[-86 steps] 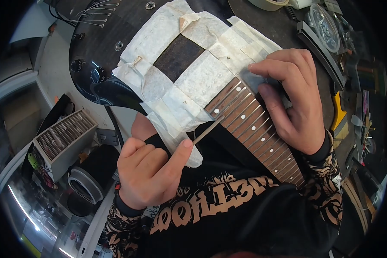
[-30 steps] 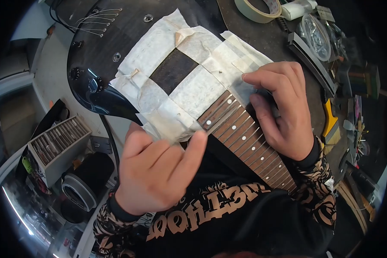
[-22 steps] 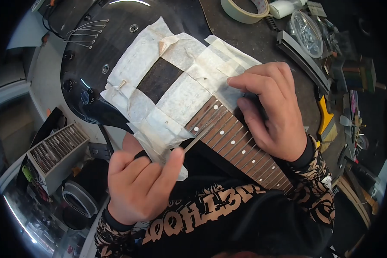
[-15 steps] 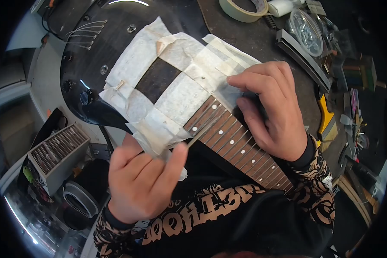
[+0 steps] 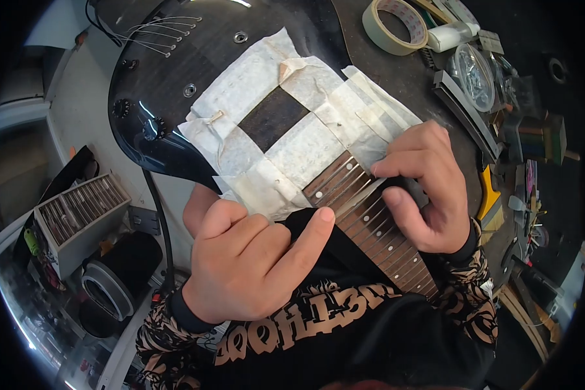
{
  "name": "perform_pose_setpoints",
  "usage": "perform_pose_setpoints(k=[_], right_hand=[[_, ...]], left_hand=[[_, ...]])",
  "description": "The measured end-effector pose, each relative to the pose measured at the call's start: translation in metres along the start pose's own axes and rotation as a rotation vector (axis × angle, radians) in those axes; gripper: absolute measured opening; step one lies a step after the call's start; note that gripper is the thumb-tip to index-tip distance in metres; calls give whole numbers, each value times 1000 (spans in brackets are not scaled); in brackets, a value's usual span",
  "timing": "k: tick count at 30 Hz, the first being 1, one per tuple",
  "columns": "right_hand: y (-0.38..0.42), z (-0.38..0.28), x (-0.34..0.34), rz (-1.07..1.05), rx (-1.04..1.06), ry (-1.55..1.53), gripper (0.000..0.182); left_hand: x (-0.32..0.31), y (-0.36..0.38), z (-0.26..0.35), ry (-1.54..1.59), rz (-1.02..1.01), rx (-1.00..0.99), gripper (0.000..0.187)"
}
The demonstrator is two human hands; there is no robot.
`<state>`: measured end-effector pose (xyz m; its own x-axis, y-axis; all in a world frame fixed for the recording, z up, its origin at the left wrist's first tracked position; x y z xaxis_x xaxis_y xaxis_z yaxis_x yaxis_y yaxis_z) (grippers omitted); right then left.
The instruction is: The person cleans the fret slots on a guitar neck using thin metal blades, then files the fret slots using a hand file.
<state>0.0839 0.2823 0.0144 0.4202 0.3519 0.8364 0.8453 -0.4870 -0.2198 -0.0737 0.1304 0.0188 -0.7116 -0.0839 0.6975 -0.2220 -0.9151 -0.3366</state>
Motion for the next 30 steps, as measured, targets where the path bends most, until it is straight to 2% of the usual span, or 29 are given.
perform_pose_setpoints(k=[11,17,20,26,30], right_hand=[[-11,-14,-12,-98,53,71,15],[-11,-4,-12,-41,-55,183,28],[-10,-5,-15,-46,-43,239,32],[-9,-4,-16,-55,-54,222,33],[-9,-4,-15,-36,-45,226,33]], left_hand=[[10,17,-8,-3,-52,32,61],[21,34,-26,13,-10,109,59],[23,37,-27,44,0,120,59],[22,49,-30,-6,-69,108,70],[20,41,-28,-53,-71,75,67]])
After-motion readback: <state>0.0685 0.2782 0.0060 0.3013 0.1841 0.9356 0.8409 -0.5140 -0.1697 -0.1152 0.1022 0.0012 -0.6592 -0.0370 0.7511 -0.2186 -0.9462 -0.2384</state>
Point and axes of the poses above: each hand's wrist, its own y-axis away from the middle knuckle, its own x-axis out of the back of the hand, z = x × y, the point moved 9 cm from there along -y, towards the middle knuckle, and after that the axes turned 15 degrees about y, right-handed, at the moved point
